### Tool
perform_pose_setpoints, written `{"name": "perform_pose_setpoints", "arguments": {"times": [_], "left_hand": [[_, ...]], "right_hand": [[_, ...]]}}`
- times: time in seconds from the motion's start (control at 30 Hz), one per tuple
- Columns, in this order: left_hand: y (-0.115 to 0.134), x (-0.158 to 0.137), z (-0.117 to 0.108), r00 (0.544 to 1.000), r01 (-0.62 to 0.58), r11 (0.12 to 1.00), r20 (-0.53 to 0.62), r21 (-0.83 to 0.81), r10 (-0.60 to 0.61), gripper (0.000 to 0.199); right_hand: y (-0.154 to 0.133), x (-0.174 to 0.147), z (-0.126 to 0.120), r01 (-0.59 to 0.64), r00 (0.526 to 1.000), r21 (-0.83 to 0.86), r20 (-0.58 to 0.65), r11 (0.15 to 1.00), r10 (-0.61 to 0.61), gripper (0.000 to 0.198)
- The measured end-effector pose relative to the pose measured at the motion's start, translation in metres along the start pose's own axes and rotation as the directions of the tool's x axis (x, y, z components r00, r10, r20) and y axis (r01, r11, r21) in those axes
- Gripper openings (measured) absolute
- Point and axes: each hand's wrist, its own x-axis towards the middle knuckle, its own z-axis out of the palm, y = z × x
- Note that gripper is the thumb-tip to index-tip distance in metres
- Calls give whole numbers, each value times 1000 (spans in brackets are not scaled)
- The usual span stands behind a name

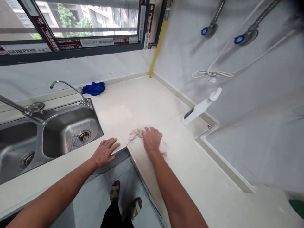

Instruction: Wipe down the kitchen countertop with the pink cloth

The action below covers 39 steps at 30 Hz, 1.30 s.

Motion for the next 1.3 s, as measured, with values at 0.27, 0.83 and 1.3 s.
{"name": "perform_pose_setpoints", "arguments": {"times": [0.27,0.83,1.3], "left_hand": [[-4,-1,5,999,-34,999,-34,22,34,46],[-11,2,5,997,-50,998,-63,48,53,42],[-14,10,2,999,-8,998,-38,66,10,42]], "right_hand": [[180,-56,-32,-495,869,-172,-71,852,490,50],[53,-94,-15,-267,963,-79,-52,961,263,49],[98,-271,-48,274,961,176,-13,945,-277,52]]}}
